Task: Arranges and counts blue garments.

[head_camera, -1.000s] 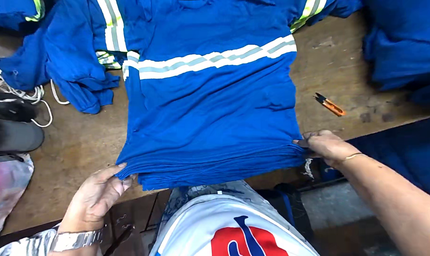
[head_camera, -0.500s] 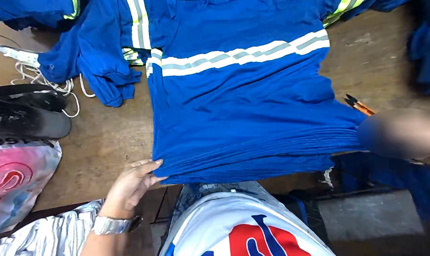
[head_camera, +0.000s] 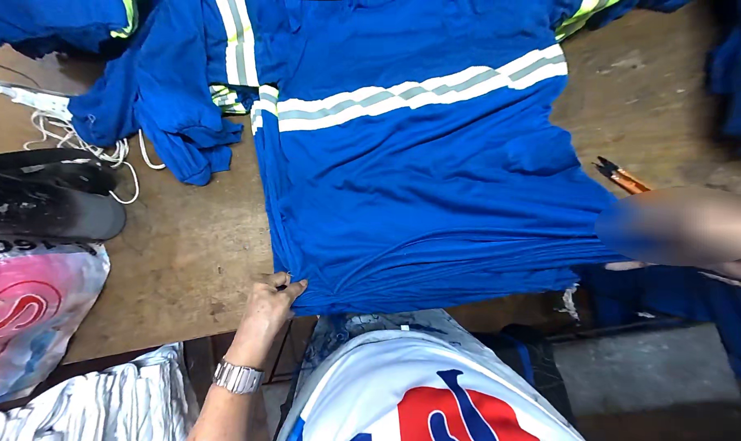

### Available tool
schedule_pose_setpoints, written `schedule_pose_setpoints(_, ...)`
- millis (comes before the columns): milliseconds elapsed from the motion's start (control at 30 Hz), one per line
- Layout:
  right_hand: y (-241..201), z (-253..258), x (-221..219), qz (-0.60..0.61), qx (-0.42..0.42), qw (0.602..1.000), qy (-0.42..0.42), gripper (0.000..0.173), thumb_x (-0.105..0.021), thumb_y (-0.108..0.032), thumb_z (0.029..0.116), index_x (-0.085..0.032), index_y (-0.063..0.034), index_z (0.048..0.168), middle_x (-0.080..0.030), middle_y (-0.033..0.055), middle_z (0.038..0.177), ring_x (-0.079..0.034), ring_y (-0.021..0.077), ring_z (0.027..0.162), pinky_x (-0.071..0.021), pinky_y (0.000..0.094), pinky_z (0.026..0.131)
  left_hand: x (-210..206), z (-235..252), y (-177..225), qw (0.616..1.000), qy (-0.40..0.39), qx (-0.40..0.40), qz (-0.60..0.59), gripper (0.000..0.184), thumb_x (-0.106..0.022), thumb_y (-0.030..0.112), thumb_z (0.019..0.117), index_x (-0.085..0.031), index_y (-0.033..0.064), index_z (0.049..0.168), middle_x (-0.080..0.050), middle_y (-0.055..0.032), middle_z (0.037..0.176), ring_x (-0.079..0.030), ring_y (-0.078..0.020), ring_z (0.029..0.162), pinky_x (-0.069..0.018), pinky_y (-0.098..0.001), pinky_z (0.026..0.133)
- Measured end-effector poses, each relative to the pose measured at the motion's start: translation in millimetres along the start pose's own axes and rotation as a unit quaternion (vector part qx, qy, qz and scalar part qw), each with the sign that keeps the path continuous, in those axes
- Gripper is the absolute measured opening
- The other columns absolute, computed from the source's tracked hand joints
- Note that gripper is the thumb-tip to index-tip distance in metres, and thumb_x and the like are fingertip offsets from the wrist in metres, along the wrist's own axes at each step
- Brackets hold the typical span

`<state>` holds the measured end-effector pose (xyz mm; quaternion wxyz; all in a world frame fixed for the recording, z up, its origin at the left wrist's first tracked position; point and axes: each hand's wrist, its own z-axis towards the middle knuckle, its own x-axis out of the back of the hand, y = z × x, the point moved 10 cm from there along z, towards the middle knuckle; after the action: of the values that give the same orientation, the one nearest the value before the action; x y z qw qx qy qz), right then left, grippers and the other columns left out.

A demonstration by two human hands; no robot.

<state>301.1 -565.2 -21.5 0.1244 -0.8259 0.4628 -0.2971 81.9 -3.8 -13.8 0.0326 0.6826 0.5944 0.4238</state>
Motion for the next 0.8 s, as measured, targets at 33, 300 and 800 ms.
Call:
schedule_pose_setpoints(33, -1, -2, -2, 0.003, 0.0, 1.0, -0.001, 0.025, -0.042, -0.011, 0.1091, -0.061, -0.0026, 0.123, -0.069, 0.015, 0.101, -0.073, 0.0246, 0.084, -0.0639, 0.0431, 0.071, -1, -1, 3, 1.0, -0.002, -0.015, 0.014, 0.021, -0.073, 0.024, 0.0957, -0.07, 0.0095, 0.081, -0.068, -0.0093, 0.089, -0.065, -0.0211, 0.078, -0.0535, -0.0431, 0.066)
schedule_pose_setpoints(300, -1, -3, -4, -0.008, 0.025, 1.0, 0.012, 0.023, -0.043, -0.008, 0.1083, -0.064, -0.0003, 0.114, -0.069, 0.0128, 0.089, -0.071, 0.0193, 0.071, -0.062, 0.0353, 0.061, -10, -6, 10, 0.99, -0.062, -0.009, -0.129, 0.016, -0.063, 0.018, 0.1019, -0.071, 0.0045, 0.107, -0.07, -0.0103, 0.104, -0.07, -0.0212, 0.087, -0.0601, -0.0421, 0.075)
schedule_pose_setpoints(800, -43, -46, -18, 0.088, 0.209, 0.974, 0.005, 0.021, -0.048, -0.004, 0.1039, -0.067, -0.0085, 0.111, -0.072, 0.0027, 0.092, -0.071, 0.01, 0.071, -0.0632, 0.0305, 0.063, 70, -19, 20, 0.929, -0.105, -0.048, -0.352, 0.031, -0.042, 0.012, 0.1068, -0.072, 0.0058, 0.111, -0.075, -0.0118, 0.095, -0.073, -0.0183, 0.067, -0.0624, -0.0357, 0.052)
